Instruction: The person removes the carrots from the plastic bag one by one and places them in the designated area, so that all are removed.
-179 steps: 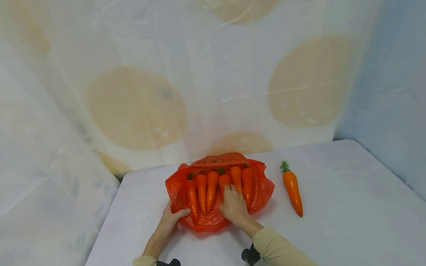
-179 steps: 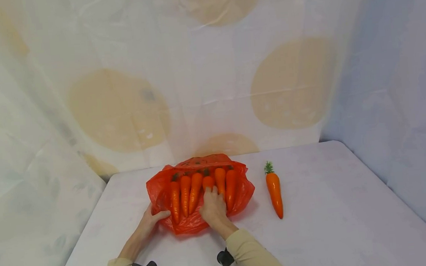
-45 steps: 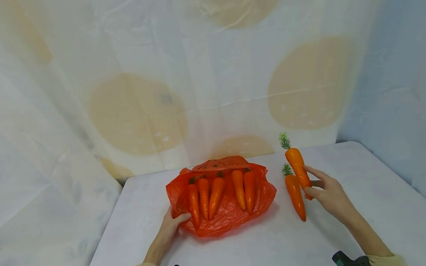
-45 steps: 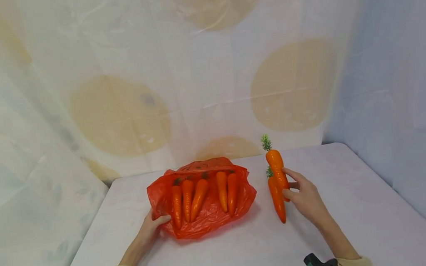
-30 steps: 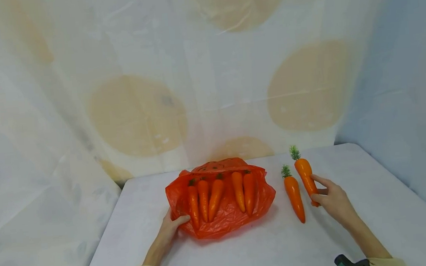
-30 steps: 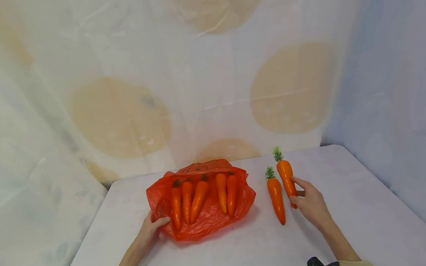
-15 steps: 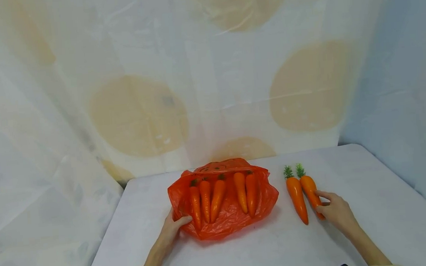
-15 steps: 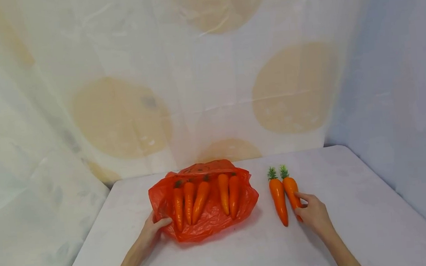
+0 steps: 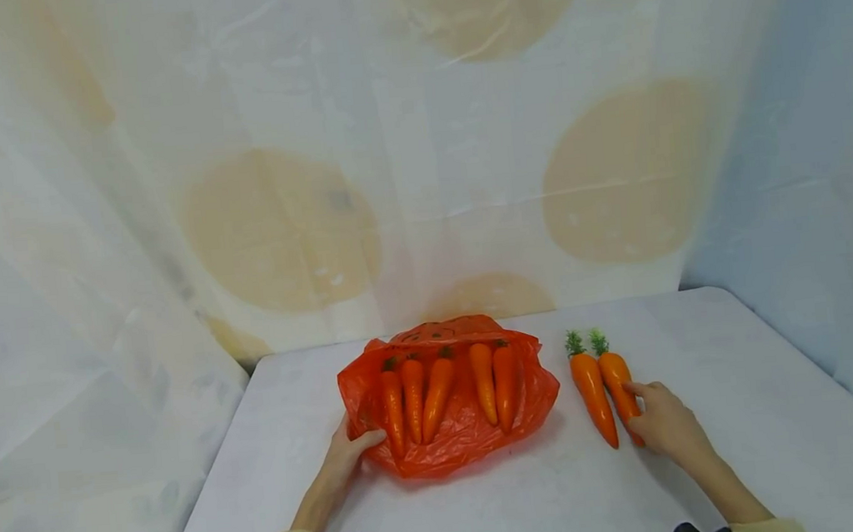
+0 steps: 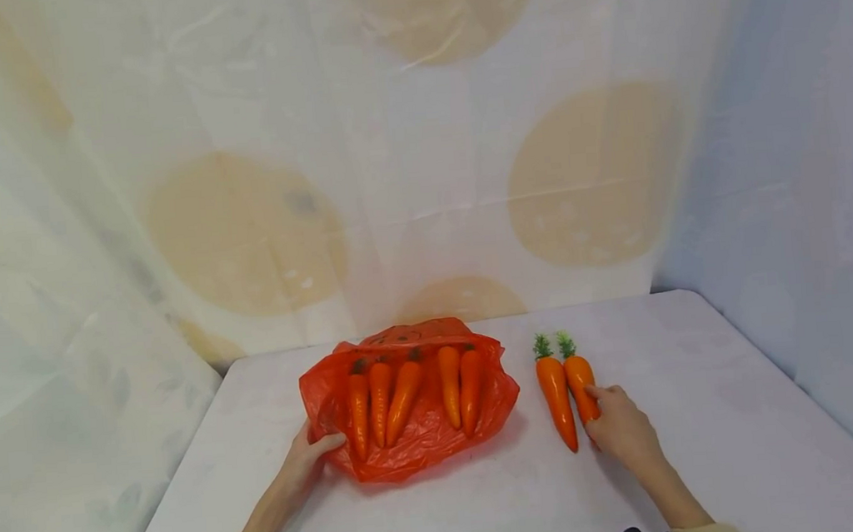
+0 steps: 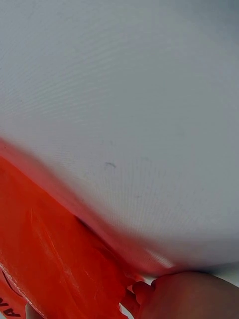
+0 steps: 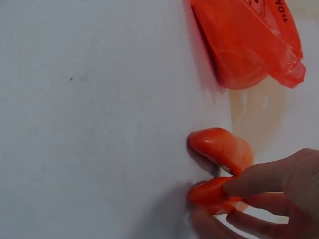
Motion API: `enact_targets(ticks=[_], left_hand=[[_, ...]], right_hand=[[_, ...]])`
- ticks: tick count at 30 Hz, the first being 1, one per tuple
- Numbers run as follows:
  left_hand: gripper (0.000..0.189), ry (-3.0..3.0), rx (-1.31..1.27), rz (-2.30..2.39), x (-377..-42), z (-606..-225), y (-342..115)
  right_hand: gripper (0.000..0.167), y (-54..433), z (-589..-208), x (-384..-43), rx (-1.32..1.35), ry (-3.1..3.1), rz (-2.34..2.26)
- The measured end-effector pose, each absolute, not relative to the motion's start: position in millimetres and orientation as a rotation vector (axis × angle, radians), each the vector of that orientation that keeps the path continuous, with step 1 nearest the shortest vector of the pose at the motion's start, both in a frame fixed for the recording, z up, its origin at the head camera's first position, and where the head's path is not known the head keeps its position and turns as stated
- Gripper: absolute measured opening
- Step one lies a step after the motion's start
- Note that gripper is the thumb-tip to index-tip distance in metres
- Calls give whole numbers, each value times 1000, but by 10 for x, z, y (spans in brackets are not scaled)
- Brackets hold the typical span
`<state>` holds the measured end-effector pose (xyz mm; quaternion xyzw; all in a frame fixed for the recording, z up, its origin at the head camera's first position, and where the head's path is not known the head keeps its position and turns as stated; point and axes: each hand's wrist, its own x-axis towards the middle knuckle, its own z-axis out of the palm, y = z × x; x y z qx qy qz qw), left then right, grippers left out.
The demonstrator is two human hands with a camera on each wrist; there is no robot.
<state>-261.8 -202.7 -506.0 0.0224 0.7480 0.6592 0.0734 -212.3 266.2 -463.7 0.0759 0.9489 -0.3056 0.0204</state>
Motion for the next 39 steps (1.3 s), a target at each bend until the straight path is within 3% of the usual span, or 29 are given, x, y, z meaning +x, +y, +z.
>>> enact_targets(ticks=[17, 39], left_hand=[[72, 2195, 77, 2015, -2607, -5048, -2028], [72, 2170, 102, 2036, -2630, -5076, -2050]], right_hand=[[62, 2691, -4683, -2124, 265, 2950, -945], [58, 2594, -4406, -2051, 181, 2992, -1123]])
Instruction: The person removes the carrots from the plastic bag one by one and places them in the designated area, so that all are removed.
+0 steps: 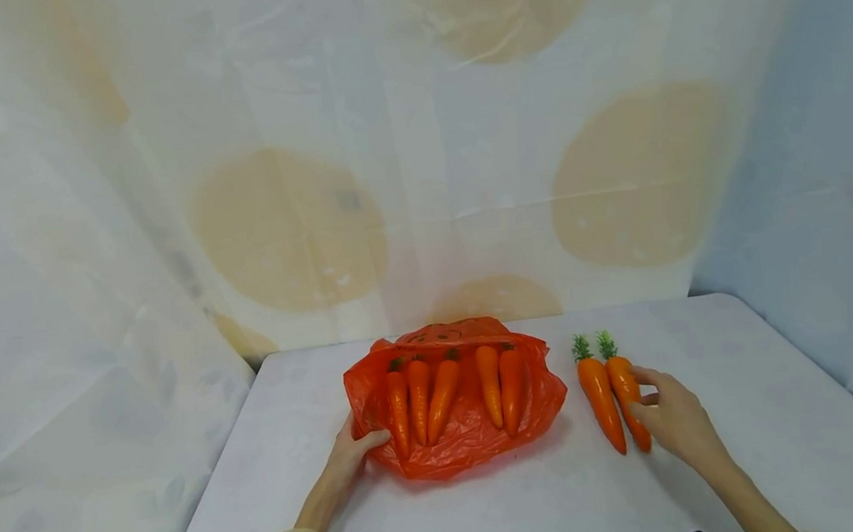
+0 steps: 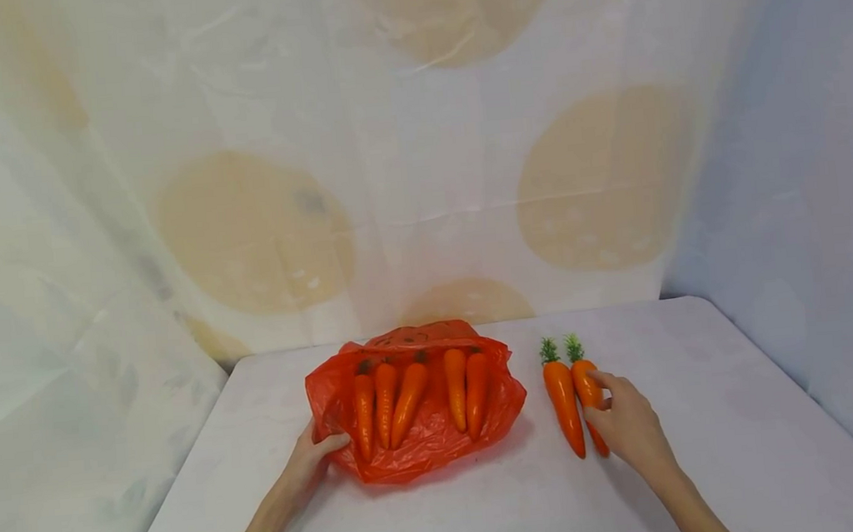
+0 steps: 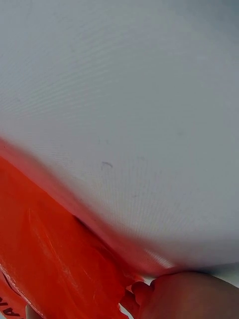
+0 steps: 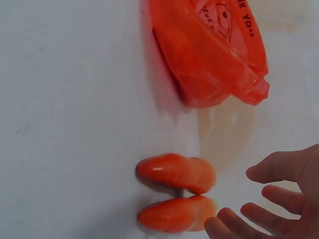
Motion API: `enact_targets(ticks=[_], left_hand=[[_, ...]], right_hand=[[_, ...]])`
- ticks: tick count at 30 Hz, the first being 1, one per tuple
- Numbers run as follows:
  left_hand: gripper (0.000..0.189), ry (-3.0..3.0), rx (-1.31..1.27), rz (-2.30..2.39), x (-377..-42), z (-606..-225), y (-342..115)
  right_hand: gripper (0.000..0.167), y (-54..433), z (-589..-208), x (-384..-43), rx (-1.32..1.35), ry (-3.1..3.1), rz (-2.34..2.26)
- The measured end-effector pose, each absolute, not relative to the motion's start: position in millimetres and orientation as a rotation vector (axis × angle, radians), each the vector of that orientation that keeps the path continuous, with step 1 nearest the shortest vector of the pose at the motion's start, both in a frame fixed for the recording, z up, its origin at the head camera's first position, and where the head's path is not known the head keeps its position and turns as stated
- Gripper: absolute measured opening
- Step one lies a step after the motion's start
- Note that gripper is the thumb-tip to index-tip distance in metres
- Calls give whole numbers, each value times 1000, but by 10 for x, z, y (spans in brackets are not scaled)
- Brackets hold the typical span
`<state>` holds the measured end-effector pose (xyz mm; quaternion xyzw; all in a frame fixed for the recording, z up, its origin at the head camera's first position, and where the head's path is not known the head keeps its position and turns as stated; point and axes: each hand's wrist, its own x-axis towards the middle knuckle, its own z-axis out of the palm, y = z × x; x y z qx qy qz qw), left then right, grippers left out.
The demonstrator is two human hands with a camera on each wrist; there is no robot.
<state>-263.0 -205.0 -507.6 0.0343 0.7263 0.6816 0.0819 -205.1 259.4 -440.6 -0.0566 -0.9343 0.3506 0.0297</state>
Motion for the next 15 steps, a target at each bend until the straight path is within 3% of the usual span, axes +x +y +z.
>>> enact_targets(ticks=[15], left_hand=[[68, 2177, 124, 2041, -2627, -5070, -2044]], right_hand=[[52, 2146, -3996, -1960, 50, -2691, 1151]])
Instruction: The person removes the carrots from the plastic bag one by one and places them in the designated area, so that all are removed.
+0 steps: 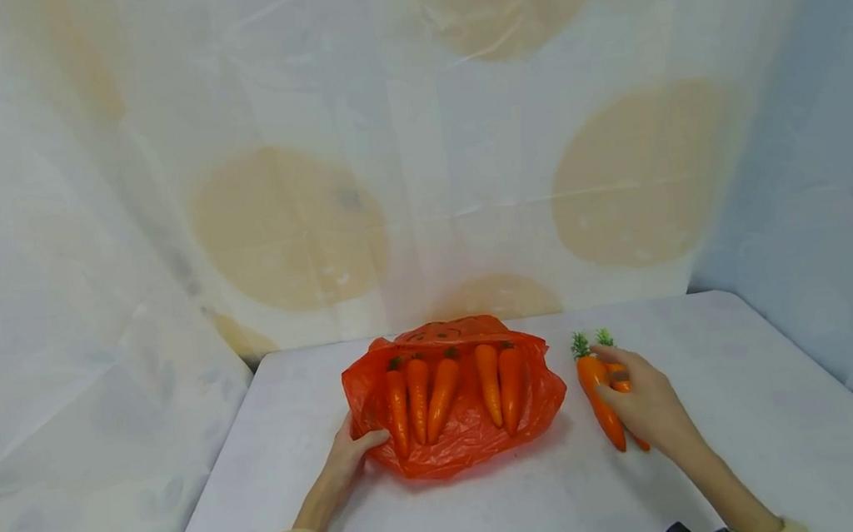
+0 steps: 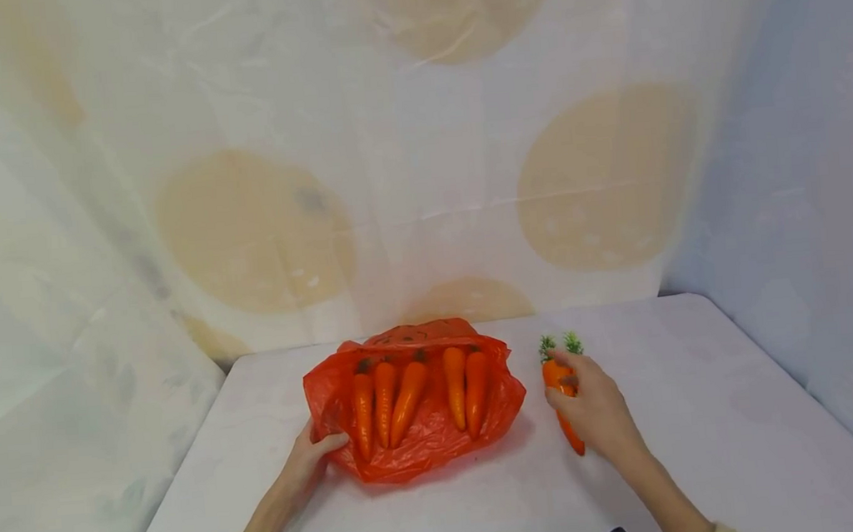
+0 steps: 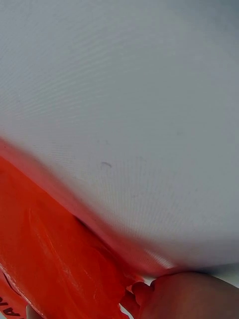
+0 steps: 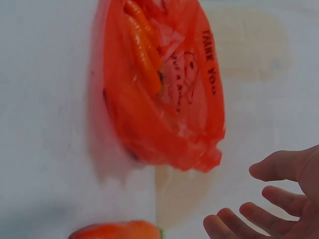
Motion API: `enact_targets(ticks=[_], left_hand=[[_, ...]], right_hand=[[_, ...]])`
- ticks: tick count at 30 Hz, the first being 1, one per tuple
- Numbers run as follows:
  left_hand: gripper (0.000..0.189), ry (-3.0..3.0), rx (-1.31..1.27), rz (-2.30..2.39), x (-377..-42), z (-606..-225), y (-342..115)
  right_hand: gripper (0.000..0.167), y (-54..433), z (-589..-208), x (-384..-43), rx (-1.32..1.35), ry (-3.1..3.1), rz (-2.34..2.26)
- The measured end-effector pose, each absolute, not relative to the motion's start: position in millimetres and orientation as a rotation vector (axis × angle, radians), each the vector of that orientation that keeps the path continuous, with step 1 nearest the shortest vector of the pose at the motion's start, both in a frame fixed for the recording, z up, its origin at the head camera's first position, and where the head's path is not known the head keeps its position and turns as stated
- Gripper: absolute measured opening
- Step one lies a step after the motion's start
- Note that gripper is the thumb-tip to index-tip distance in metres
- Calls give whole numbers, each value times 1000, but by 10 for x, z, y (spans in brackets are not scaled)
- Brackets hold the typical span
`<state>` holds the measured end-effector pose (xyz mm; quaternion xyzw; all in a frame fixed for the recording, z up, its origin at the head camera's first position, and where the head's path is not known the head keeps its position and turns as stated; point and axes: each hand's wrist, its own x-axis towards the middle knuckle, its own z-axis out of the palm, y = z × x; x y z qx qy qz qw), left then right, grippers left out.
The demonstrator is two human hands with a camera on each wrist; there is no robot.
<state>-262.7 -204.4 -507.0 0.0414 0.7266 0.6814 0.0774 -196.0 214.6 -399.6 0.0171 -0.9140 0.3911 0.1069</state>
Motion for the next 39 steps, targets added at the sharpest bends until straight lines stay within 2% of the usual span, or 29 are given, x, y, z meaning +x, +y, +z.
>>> enact_targets(ticks=[15, 27, 32, 39], left_hand=[[67, 2149, 137, 2063, -2638, -5075, -2049], [69, 2156, 145, 2056, -2641, -5091, -2061], [69, 2150, 153, 2052, -2642, -5083, -2053], [67, 2133, 149, 2064, -2646, -5055, -2069]], right_hand=[[51, 1535, -3906, -1938, 253, -2650, 1220], [47, 934, -4179, -2177, 336, -2749, 1170], [50, 845, -4288, -2350, 325, -2746, 1153], [57, 787, -4416, -2503, 167, -2826, 1121]])
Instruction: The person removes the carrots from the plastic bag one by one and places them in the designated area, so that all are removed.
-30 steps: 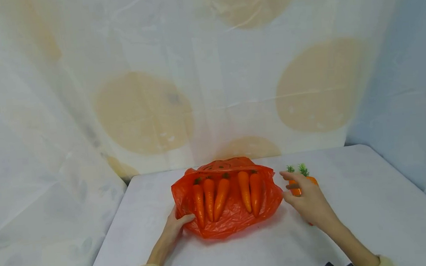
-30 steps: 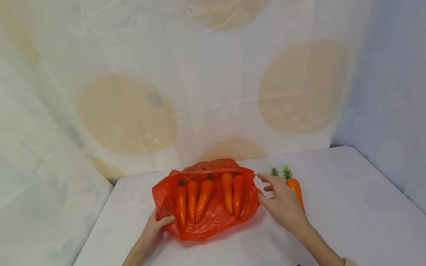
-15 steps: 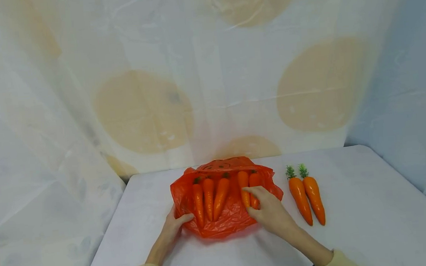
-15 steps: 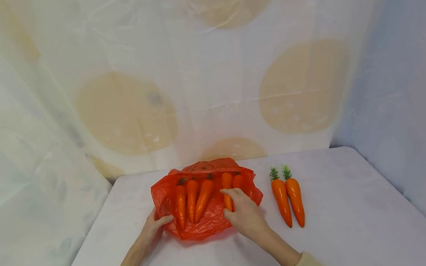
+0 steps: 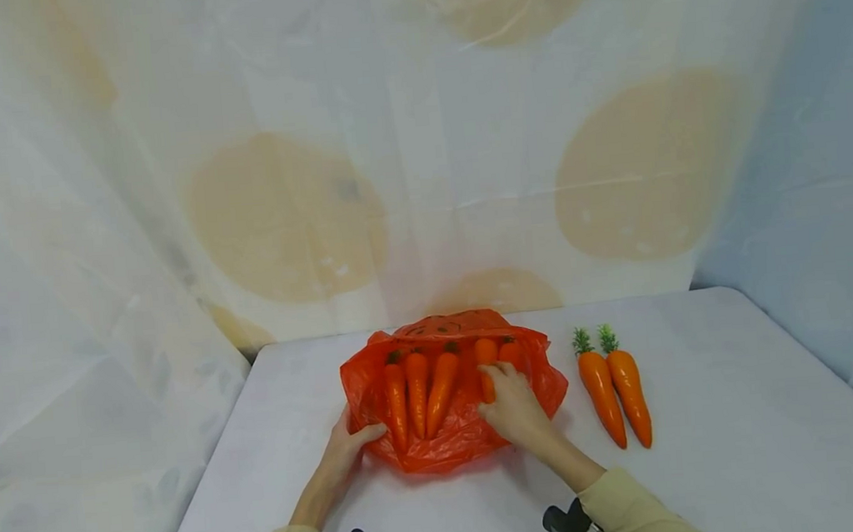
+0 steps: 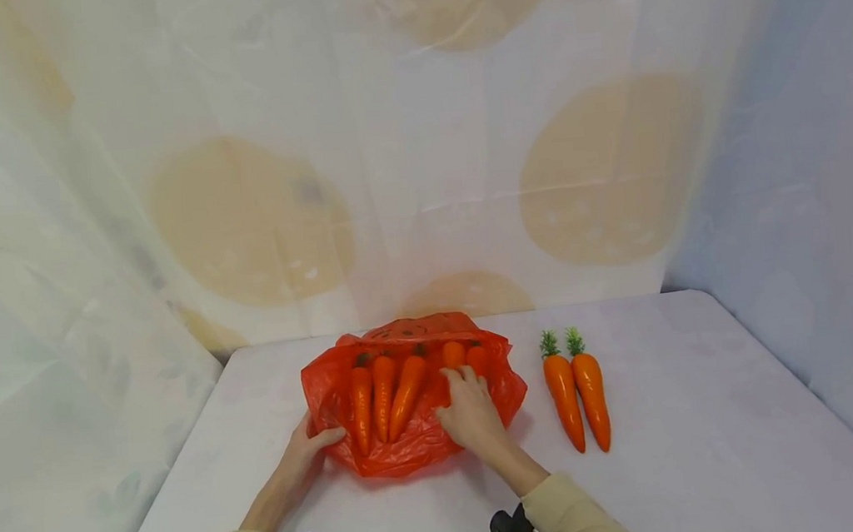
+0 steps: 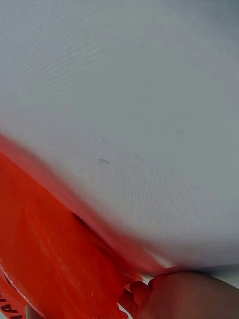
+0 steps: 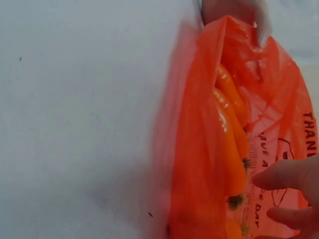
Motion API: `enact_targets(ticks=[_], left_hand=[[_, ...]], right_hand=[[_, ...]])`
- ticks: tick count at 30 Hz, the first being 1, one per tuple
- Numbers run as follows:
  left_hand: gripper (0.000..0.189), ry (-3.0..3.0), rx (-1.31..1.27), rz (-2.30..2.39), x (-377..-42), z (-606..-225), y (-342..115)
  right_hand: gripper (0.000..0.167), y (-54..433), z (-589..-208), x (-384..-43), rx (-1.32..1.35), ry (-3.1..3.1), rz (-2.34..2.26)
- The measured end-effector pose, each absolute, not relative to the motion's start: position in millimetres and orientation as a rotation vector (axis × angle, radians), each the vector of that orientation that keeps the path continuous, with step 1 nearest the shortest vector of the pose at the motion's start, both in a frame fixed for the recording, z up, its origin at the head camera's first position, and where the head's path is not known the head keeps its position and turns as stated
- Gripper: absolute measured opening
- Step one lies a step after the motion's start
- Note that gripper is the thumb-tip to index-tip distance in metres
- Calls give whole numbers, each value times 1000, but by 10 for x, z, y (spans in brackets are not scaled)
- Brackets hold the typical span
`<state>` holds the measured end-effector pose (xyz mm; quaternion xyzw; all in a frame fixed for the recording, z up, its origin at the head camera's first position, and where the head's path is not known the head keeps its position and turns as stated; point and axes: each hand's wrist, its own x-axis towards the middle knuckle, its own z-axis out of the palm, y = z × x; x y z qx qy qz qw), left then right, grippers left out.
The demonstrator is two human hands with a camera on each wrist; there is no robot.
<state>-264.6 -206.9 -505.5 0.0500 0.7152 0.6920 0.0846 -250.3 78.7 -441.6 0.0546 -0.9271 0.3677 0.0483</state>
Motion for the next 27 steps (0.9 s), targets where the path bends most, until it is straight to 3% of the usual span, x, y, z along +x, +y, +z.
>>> enact_targets(ticks=[18, 27], left_hand=[[72, 2109, 94, 2100, -2639, -5058, -2039], [71, 2120, 104, 2089, -2632, -5041, -2028]], right_hand=[[67, 805, -4571, -2568, 33, -2908, 908], [58, 846, -4697, -2614, 23, -2923, 903]])
